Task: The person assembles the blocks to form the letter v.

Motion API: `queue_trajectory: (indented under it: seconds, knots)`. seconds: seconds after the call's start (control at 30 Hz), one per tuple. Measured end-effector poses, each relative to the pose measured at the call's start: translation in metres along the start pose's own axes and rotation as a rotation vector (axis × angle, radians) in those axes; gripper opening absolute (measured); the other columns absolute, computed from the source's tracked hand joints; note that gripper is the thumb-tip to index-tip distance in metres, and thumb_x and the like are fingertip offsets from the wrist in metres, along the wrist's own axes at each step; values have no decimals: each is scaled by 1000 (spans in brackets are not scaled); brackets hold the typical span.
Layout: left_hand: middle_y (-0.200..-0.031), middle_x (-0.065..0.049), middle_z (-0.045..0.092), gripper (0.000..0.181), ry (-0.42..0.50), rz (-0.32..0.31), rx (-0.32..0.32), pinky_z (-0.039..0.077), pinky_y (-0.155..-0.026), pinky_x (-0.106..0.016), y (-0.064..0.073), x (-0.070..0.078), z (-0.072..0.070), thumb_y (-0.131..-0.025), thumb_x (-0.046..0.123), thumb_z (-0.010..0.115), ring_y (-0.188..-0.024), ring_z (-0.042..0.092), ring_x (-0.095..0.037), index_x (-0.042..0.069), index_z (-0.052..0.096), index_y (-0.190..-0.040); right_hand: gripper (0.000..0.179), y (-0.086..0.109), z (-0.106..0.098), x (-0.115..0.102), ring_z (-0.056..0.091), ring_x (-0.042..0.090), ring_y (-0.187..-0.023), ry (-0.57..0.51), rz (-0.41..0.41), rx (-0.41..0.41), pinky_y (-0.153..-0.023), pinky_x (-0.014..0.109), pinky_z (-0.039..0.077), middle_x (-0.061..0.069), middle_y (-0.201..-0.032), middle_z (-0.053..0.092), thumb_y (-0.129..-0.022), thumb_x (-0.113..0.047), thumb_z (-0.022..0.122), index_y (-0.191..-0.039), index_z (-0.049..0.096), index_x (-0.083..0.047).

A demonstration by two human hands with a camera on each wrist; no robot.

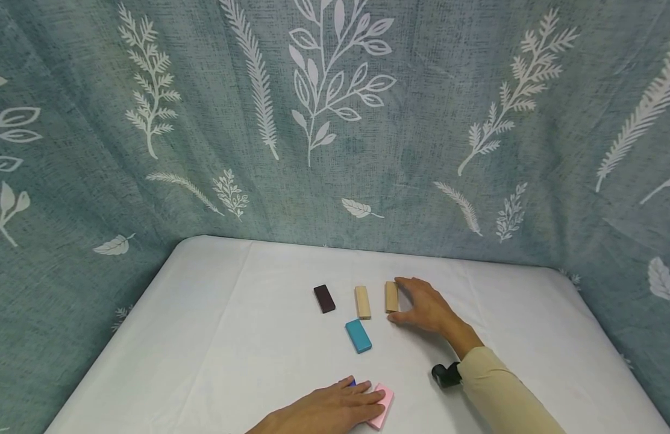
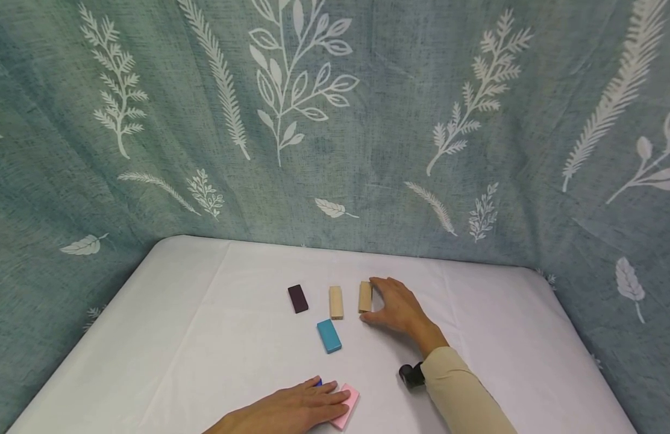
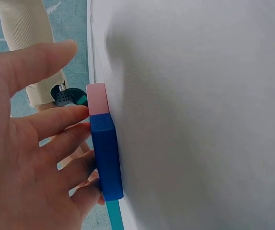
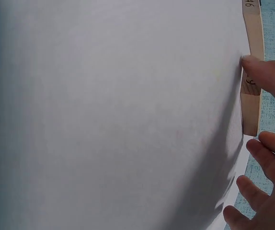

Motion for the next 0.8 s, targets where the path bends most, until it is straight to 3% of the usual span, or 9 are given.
queue_trajectory:
  seconds: [0.5, 0.8]
  knots:
    - [-164, 5, 31, 70, 5, -2, -6, 25, -120, -35, 0, 0, -1, -100, 56, 52, -150, 26, -15, 14, 41, -156, 82, -3, 1, -1, 44, 46, -135, 24, -4, -13, -108, 63, 36, 23, -146, 51, -83, -39, 83, -147, 49, -2]
    - [-163, 3, 32, 69, -16, 15, 13, 26, -120, -36, 0, 1, -3, -101, 55, 52, -150, 27, -17, 13, 42, -155, 80, -3, -2, -6, 47, 46, -132, 6, -47, 1, -106, 62, 38, 25, -144, 53, -83, -36, 83, -147, 49, 0]
Point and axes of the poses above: each hand's wrist, its own y-axis away from the middle knuckle, its own z-axis out of the palm, x = y × z, the point moved 9 cm from there along -y, towards the middle knuckle
